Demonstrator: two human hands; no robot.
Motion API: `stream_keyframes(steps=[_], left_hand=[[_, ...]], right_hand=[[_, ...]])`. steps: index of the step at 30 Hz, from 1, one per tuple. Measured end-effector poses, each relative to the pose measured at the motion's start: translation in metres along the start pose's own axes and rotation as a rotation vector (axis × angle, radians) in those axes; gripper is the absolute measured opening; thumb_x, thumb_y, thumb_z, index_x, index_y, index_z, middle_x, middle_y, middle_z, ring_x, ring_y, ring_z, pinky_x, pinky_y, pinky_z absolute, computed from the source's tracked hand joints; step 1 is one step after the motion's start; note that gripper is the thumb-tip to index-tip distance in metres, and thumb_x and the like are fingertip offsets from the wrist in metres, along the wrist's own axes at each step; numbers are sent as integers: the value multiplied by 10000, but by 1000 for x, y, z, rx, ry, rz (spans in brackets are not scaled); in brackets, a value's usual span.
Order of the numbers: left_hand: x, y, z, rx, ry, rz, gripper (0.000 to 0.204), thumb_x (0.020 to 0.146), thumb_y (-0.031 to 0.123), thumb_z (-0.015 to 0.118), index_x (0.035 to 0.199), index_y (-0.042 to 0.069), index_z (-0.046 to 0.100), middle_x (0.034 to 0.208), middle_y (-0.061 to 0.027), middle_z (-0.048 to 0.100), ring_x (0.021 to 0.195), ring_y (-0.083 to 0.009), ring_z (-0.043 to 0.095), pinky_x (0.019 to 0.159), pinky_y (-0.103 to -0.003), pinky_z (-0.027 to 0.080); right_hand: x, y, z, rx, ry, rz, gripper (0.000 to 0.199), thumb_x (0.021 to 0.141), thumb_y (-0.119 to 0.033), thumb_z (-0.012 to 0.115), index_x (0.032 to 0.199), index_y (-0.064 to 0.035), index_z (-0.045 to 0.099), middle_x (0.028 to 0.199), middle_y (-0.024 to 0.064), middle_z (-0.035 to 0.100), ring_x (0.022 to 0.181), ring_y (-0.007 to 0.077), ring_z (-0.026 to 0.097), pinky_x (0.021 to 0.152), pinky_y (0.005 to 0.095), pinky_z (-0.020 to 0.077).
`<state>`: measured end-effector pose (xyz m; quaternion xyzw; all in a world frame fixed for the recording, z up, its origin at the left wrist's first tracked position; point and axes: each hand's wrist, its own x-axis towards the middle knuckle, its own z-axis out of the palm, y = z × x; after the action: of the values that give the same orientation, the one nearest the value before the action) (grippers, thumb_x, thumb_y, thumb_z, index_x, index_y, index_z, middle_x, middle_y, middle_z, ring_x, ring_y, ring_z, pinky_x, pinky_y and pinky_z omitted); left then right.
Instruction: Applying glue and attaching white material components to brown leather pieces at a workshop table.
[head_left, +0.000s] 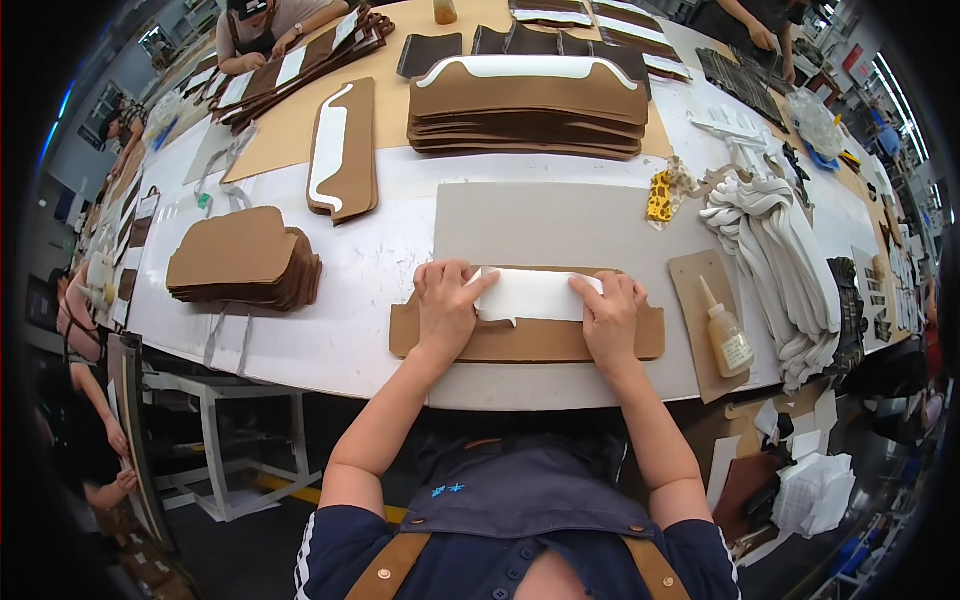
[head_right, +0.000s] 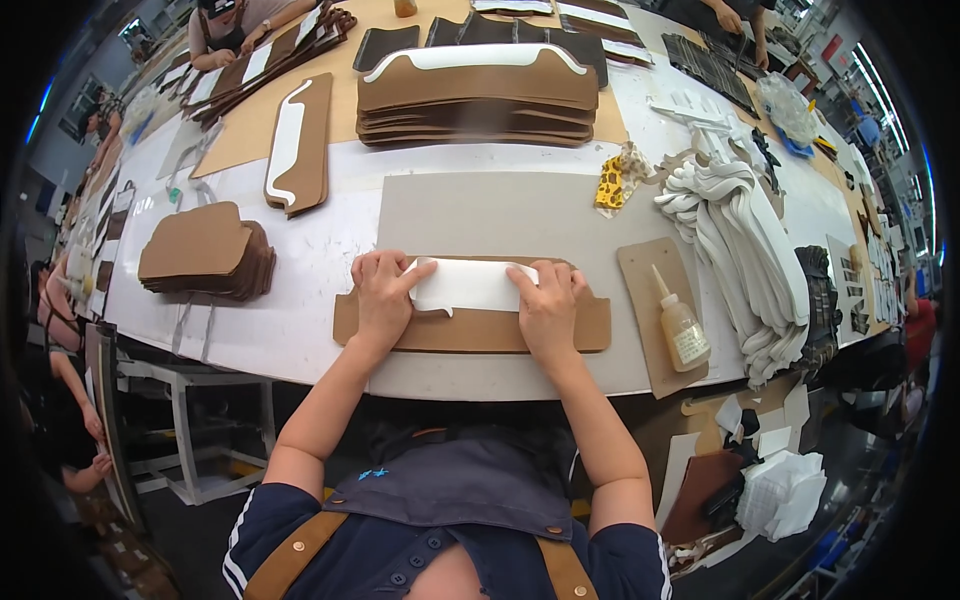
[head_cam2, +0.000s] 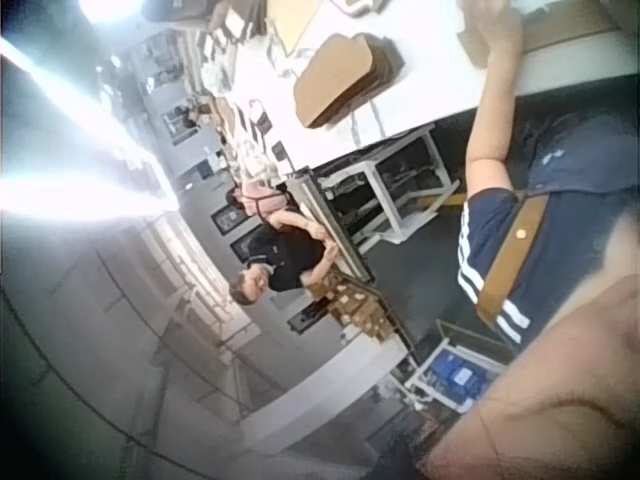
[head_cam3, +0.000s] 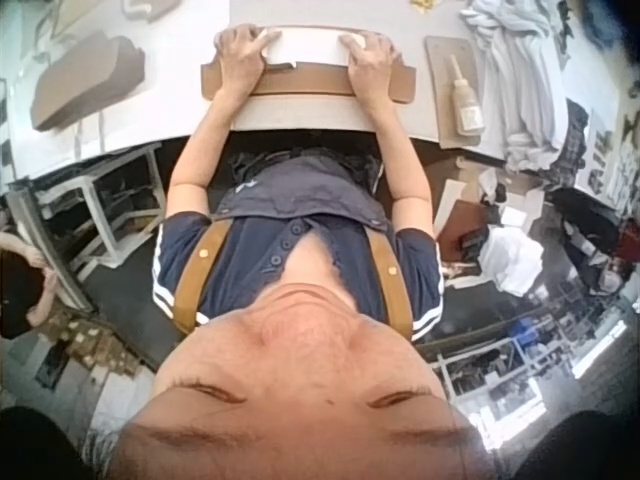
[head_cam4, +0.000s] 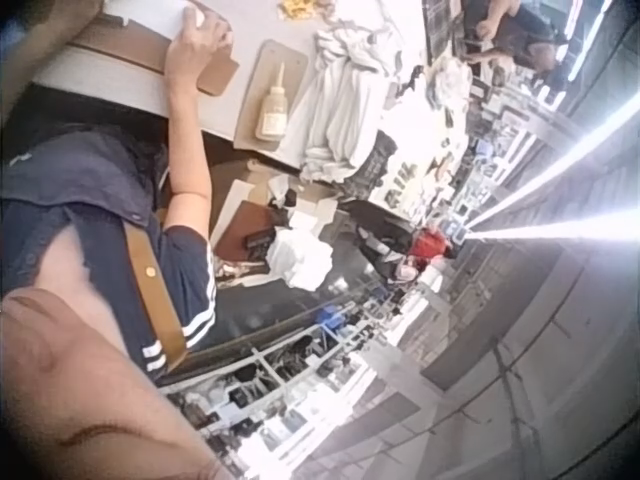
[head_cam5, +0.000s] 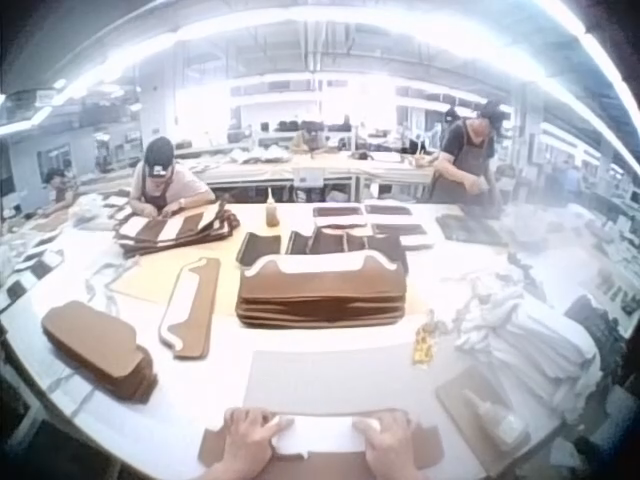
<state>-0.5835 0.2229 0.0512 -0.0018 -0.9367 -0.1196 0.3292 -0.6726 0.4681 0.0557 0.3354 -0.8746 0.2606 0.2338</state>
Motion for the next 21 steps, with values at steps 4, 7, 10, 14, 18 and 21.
stream_keyframes(steps=[4, 7, 10, 14, 18, 21], left_hand=[[0, -2, 0, -4, -26, -18, 429, 788, -55, 625, 1034, 246, 805, 956, -15, 543, 979, -232, 515, 953, -417, 335], [-1, -2, 1, -24, -40, -29, 443, 776, -70, 625, 1031, 243, 807, 954, -16, 540, 978, -234, 514, 953, -416, 334], [-1, -2, 1, -42, -41, -32, 454, 765, -82, 626, 1030, 239, 809, 952, -17, 538, 977, -235, 512, 951, -413, 335], [-1, -3, 0, -51, -48, -37, 468, 753, -93, 625, 1030, 235, 811, 952, -17, 538, 976, -236, 510, 950, -410, 335], [-2, -1, -1, -50, -54, -36, 472, 749, -97, 623, 1030, 232, 810, 952, -15, 539, 976, -237, 509, 956, -410, 333], [-1, -2, 0, -48, -58, -37, 474, 746, -100, 623, 1029, 231, 810, 951, -14, 538, 976, -237, 509, 961, -409, 332]], right_hand=[[2, 1, 3, -11, -8, 2, 373, 814, 54, 689, 1094, -175, 780, 1025, 48, 639, 1016, 241, 580, 978, 408, 343], [1, 4, 6, -31, -22, 18, 353, 824, 41, 682, 1086, -174, 779, 1041, 48, 637, 1031, 242, 579, 992, 415, 346], [1, 4, 6, -39, -35, 26, 331, 837, 27, 675, 1081, -173, 776, 1055, 47, 634, 1047, 242, 579, 1002, 421, 352], [1, 4, 7, -42, -45, 27, 332, 836, 28, 673, 1082, -172, 776, 1056, 47, 635, 1047, 242, 580, 999, 415, 358], [1, 4, 6, -44, -38, 21, 330, 838, 30, 672, 1081, -167, 776, 1054, 49, 634, 1046, 242, 580, 1000, 415, 357], [2, 5, 7, -25, -31, 18, 395, 801, 73, 672, 1094, -170, 778, 1050, 66, 631, 1033, 254, 573, 980, 412, 348]])
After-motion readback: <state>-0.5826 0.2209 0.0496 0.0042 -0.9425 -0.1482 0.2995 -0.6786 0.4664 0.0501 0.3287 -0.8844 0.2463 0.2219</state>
